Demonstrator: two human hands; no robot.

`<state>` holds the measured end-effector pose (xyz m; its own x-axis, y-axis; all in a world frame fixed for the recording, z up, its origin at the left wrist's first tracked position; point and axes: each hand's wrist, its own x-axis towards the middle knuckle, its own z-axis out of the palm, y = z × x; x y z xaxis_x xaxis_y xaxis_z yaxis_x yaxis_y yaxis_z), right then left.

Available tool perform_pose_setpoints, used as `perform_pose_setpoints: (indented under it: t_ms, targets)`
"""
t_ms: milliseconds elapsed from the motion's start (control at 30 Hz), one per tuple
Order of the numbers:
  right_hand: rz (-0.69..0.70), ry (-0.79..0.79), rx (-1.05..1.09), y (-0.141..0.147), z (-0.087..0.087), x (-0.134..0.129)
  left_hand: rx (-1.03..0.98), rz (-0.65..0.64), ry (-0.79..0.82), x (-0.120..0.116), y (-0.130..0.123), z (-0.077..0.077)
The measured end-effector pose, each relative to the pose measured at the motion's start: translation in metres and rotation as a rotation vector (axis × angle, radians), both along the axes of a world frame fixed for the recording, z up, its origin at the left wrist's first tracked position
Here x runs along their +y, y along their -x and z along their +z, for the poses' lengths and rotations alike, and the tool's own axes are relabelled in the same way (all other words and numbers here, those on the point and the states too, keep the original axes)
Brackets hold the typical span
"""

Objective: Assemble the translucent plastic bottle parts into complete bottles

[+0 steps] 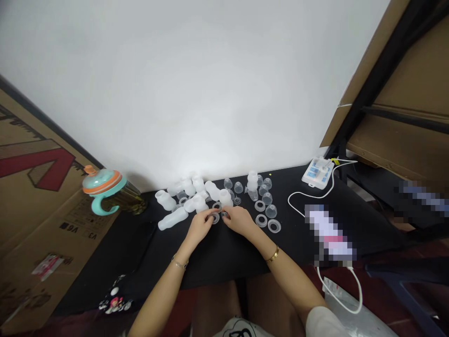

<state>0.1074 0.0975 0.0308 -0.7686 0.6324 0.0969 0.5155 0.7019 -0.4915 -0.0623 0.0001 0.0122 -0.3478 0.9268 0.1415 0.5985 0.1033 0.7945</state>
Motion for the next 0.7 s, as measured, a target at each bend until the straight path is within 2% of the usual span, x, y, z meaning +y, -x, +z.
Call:
perform_pose_setpoints:
  t_ms: [133, 300, 433, 700]
  targets:
    - [0.009, -0.024, -0.030, 0.001, -0.002, 0.000, 0.058, 0.029, -0.026, -0.001, -0.002, 0.000]
    - [-0.043, 0.031, 0.083, -0.007, 0.012, 0.010, 0.091, 0.011, -0.044, -0.001, -0.002, 0.000]
    - [-0.106, 0.012, 0.164, -0.018, 0.021, 0.025, 0.133, 0.000, -0.027, -0.001, -0.002, 0.000]
    - [-0.163, -0.034, -0.022, -0.026, 0.018, 0.034, 0.226, -0.008, -0.011, 0.000, -0.004, 0.000]
